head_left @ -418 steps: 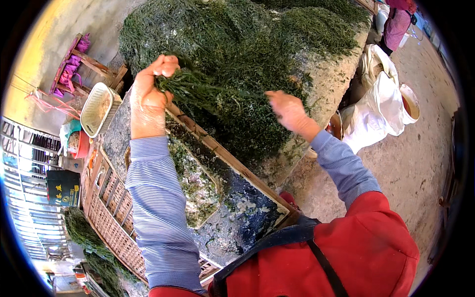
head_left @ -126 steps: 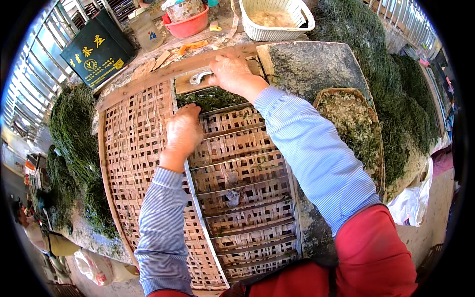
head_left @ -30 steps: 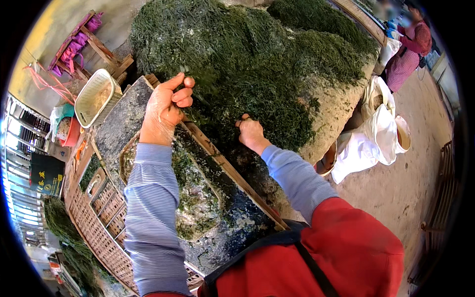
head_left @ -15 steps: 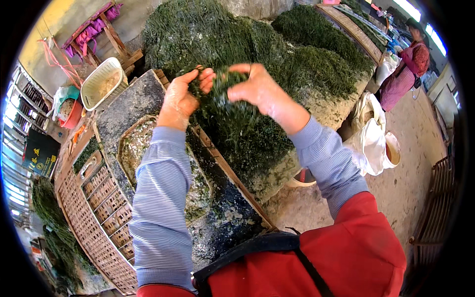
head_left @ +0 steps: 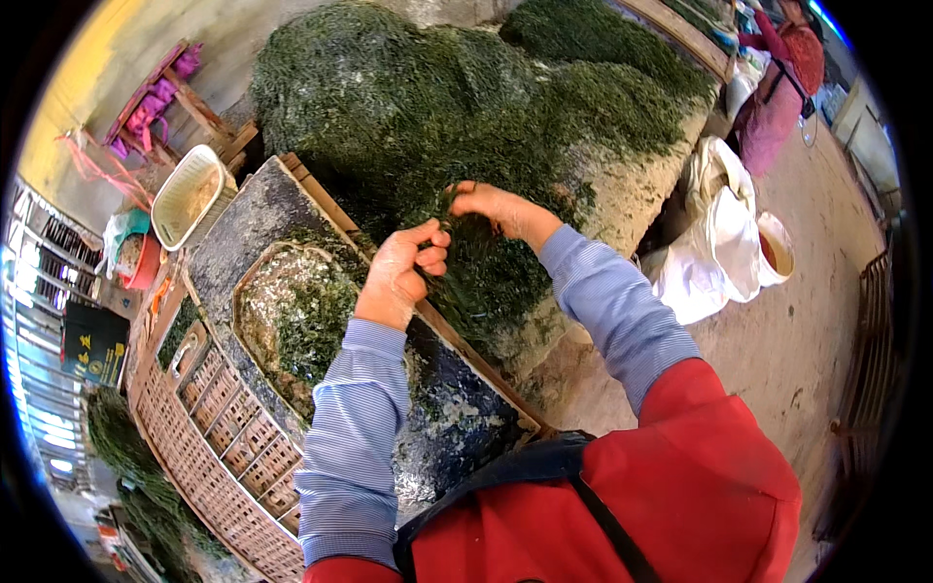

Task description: The person gathers green leafy material from a pile, spreads it on a textured mat, and packs portions into a rectangular mold.

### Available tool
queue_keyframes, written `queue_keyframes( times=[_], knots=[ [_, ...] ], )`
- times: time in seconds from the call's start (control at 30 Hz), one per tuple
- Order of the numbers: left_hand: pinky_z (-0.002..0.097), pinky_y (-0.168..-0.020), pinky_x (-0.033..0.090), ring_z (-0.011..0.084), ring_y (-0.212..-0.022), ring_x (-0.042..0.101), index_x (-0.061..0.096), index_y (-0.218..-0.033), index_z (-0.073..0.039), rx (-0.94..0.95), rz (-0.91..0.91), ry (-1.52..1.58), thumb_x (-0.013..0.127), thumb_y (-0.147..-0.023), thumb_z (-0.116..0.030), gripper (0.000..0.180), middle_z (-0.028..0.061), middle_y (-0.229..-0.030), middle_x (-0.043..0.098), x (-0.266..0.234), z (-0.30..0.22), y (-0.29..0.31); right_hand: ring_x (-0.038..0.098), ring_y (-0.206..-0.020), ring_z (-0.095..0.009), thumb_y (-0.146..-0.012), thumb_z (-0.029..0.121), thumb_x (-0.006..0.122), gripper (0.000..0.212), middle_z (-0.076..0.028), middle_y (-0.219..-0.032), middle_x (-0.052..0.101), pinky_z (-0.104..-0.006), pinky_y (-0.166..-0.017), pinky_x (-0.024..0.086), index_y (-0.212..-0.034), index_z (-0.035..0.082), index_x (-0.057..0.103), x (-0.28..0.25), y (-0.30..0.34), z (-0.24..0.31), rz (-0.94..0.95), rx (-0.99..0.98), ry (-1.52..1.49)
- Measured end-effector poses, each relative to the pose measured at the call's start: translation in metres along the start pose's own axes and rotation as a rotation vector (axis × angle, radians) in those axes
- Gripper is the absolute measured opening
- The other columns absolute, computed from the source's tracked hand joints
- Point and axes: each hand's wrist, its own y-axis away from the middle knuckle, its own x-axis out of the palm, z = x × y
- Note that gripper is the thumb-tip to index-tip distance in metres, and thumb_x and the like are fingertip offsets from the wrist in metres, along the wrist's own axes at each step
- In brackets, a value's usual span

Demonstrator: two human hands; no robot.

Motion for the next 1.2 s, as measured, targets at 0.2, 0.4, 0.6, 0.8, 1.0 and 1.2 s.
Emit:
queue_keyframes(
  times=[0.2, 0.4, 0.6, 0.8, 1.0, 1.2],
  knots=[
    [0.0175, -0.041, 0.027, 0.0026, -0.045, 0.032, 0.043, -0.088, -0.007, 0.167, -0.042, -0.126, 0.05, -0.091, -0.011, 0.009, 0.0004, -0.068, 0.047, 0.022, -0.057, 0.026, 0.044, -0.116, -0.039, -0.07, 0.021, 0.07, 0.076, -0.024, -0.126, 0.043, -0.0446, -0.092, 0.042, -0.136, 0.011, 0.035, -0.021, 0.012, -0.111, -0.443, -0.374, 0.967],
    [0.0182, -0.04, 0.026, 0.0033, -0.044, 0.029, 0.043, -0.084, -0.003, 0.336, 0.35, -0.194, 0.046, -0.094, -0.013, 0.014, 0.0004, -0.069, 0.044, 0.056, -0.153, 0.056, 0.02, -0.128, -0.05, -0.074, 0.042, 0.069, 0.087, -0.017, -0.15, -0.006, -0.0694, -0.092, 0.028, -0.143, 0.028, 0.02, 0.046, 0.07, -0.2, -0.32, -0.297, 1.393],
    [0.0205, -0.043, 0.028, 0.0043, -0.045, 0.029, 0.042, -0.089, 0.001, 0.393, 0.386, -0.208, 0.043, -0.096, -0.015, 0.017, 0.0015, -0.073, 0.041, 0.069, -0.183, 0.066, 0.026, -0.125, -0.05, -0.081, 0.027, 0.061, 0.062, -0.008, -0.151, 0.001, -0.0671, -0.085, 0.038, -0.137, 0.027, 0.034, 0.074, -0.034, -0.142, -0.082, -0.43, 1.534],
    [0.0197, -0.041, 0.032, 0.0037, -0.042, 0.032, 0.044, -0.102, 0.005, 0.448, 0.12, -0.359, 0.047, -0.094, -0.015, 0.022, 0.0143, -0.092, 0.06, 0.039, -0.174, 0.046, 0.049, -0.106, -0.038, -0.07, 0.007, 0.063, 0.028, -0.012, -0.111, 0.053, -0.0439, -0.079, 0.051, -0.097, 0.008, 0.067, 0.072, -0.084, -0.097, -0.028, -0.399, 1.609],
    [0.0189, -0.044, 0.029, 0.0044, -0.046, 0.034, 0.05, -0.108, 0.003, 0.461, -0.059, -0.303, 0.052, -0.091, -0.013, 0.023, 0.003, -0.076, 0.056, -0.009, -0.151, 0.034, 0.057, -0.093, -0.033, -0.062, 0.013, 0.068, 0.033, -0.012, -0.103, 0.056, -0.0399, -0.082, 0.05, -0.095, 0.011, 0.069, 0.049, -0.046, -0.044, -0.232, -0.422, 1.115],
    [0.0199, -0.047, 0.032, 0.0058, -0.052, 0.037, 0.051, -0.108, 0.0, 0.508, -0.041, -0.16, 0.051, -0.092, -0.013, 0.021, 0.0006, -0.077, 0.051, -0.023, -0.158, 0.059, 0.059, -0.087, -0.028, -0.06, 0.013, 0.073, 0.031, -0.01, -0.095, 0.058, -0.0389, -0.075, 0.051, -0.09, 0.007, 0.068, 0.05, -0.007, 0.035, -0.316, -0.789, 1.067]
  ],
)
